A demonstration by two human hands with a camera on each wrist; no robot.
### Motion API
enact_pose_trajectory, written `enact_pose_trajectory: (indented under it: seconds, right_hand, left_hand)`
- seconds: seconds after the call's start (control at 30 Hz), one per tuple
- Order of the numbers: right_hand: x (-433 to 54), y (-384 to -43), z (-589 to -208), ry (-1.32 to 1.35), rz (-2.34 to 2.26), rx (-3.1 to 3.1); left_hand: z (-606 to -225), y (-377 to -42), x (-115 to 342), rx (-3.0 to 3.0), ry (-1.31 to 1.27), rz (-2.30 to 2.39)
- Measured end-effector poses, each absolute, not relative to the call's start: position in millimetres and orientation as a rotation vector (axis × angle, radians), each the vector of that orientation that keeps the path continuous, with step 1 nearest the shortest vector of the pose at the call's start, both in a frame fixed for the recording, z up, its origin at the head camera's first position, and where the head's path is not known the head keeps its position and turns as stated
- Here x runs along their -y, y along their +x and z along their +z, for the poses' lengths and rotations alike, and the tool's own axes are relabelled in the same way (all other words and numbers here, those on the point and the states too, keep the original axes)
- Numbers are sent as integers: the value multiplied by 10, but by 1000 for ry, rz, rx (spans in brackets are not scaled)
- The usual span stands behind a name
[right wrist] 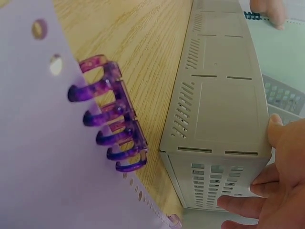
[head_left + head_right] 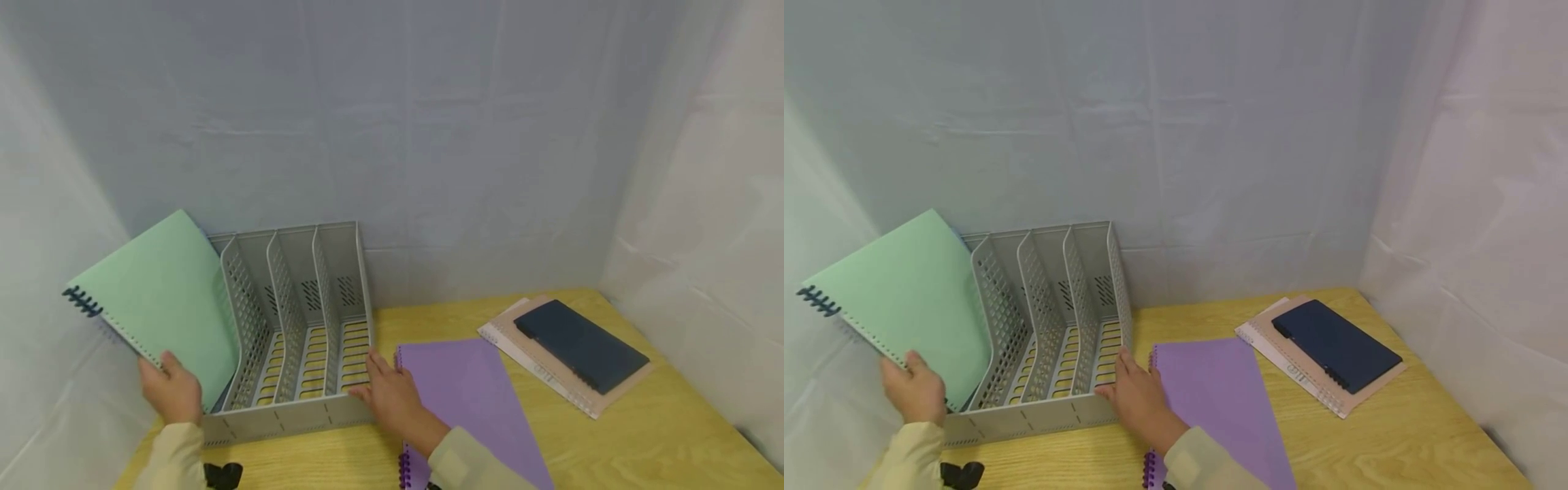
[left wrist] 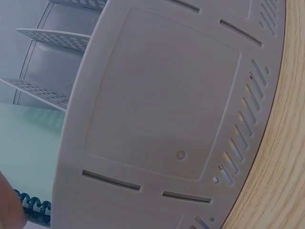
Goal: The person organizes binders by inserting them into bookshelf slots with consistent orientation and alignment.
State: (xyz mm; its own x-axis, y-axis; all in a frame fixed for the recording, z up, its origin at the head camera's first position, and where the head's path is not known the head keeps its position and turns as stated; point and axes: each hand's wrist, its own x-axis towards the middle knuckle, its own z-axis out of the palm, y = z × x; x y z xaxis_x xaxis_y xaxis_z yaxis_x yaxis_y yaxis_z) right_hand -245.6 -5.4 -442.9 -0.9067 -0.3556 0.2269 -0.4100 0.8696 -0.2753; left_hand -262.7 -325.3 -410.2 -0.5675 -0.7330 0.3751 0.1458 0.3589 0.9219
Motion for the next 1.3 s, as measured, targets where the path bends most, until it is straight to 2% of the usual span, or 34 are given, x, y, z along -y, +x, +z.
enact_pose_trajectory:
  seconds: [0.37,0.6,1.0,1.3]
  right_hand:
    - [86,-2474,-4425,601,484,2881]
    - [92,-2460,-4412,596,455,2891]
    - [76,-2436,-4420,589,459,2882]
    - [53,-2438,-4432,597,479,2861]
  left_hand:
    - [-4120,-2616,3258,1753,620,-1333]
    - [-4183,-2598,3246,1853,537,-1331]
    - [-4172,-2602,3230,1840,549,-1387]
    - [-4084,-2601,3156,1663,555,-1165]
